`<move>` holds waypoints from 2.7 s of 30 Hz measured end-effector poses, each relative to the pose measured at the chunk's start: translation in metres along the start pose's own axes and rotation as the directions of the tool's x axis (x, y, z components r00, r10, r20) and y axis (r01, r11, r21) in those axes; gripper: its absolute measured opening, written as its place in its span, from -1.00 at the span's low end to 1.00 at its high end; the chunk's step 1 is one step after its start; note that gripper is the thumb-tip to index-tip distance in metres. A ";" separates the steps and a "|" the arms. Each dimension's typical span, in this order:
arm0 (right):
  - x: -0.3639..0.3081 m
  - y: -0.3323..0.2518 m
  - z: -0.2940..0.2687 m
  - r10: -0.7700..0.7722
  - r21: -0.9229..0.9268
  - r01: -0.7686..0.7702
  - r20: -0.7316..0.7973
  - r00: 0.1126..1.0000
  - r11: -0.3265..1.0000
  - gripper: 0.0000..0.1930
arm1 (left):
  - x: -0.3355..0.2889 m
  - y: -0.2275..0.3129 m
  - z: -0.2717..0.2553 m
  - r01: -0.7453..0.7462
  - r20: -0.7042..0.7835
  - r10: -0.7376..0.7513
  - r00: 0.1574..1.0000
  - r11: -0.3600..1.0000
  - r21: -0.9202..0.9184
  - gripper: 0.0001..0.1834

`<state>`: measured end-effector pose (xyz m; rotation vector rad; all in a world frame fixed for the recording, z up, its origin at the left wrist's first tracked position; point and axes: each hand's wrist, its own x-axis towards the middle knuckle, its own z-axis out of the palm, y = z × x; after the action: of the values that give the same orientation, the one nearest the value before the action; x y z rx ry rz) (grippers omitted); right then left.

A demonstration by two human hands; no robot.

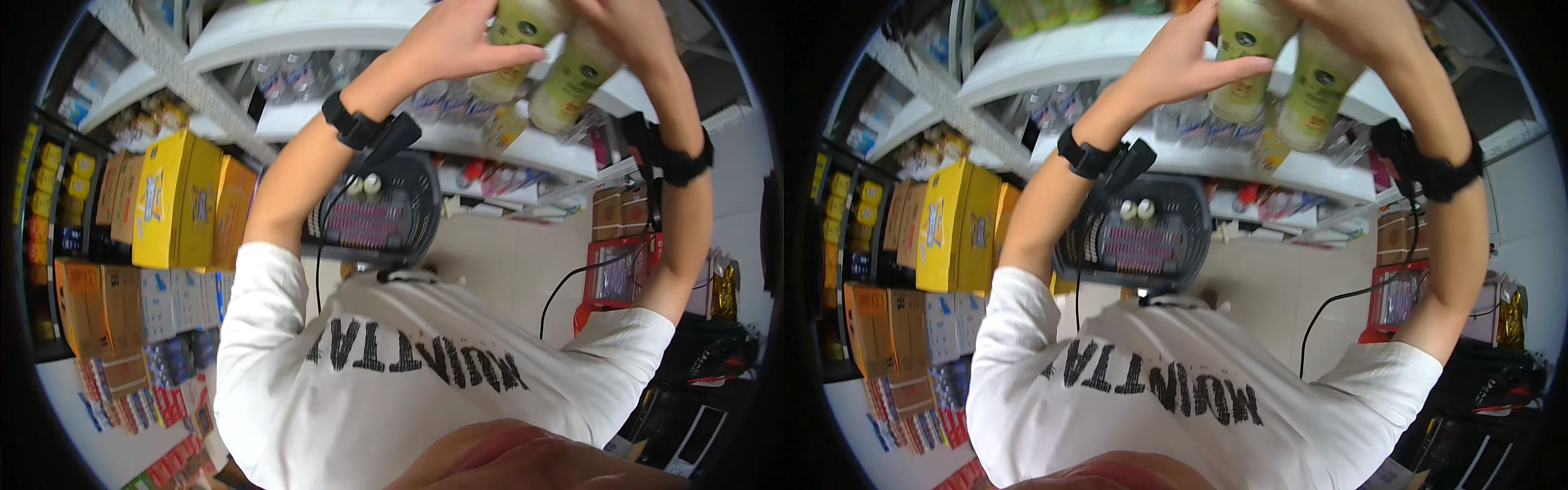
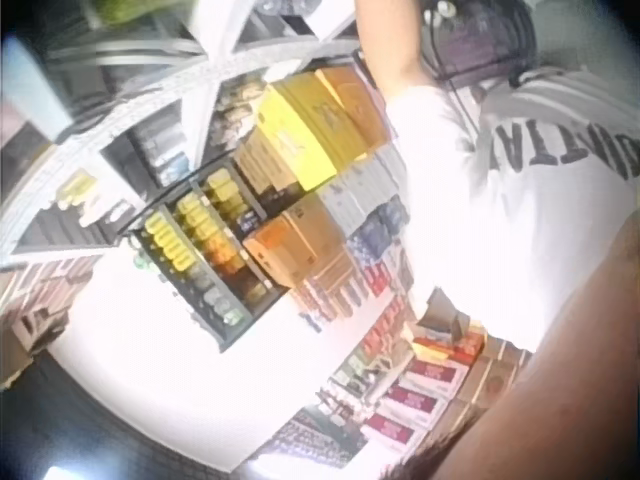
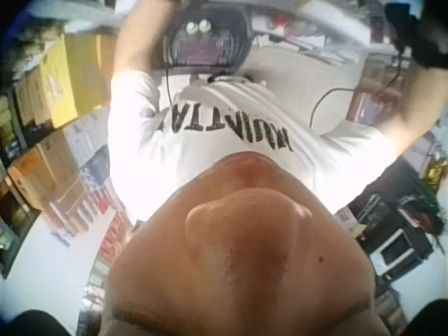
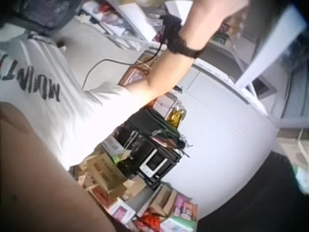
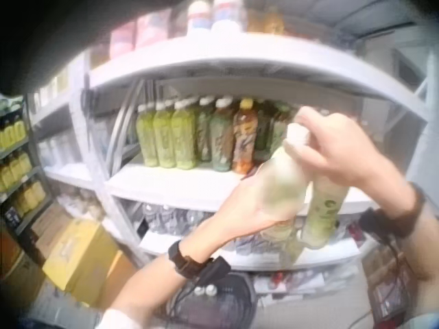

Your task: The person picks up bottles of juice from a black basket and places them onto a white shelf. They wipe the shelf with a purple cloth between placements. The person handles the bottles one at a time, arranging them in a row.

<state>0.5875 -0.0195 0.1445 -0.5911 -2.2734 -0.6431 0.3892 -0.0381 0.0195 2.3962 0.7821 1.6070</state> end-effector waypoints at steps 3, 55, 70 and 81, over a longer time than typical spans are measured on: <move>0.004 -0.109 -0.004 0.043 0.043 -0.052 0.174 0.984 0.998 -0.73 | -0.051 0.014 -0.045 0.104 0.117 -0.085 0.989 0.981 -0.163 -0.18; -0.431 -0.277 0.570 0.130 0.179 -0.556 0.873 0.471 0.812 -0.70 | -0.481 -0.045 -0.114 0.874 0.044 -0.923 0.384 0.378 0.307 -0.11; -0.339 -0.255 0.509 0.047 0.301 -0.500 0.819 0.571 0.812 -0.68 | -0.481 -0.058 -0.097 0.889 0.064 -0.936 0.347 0.350 0.294 -0.12; -0.170 -0.305 0.415 -0.409 0.886 -0.293 0.432 0.804 0.360 -0.60 | -0.491 -0.084 -0.077 0.810 0.037 -0.881 0.472 0.450 0.377 -0.21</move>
<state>0.3208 -0.0491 -0.3267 -0.0660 -2.7164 1.0661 0.1502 -0.2233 -0.3835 1.6900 1.9035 0.7733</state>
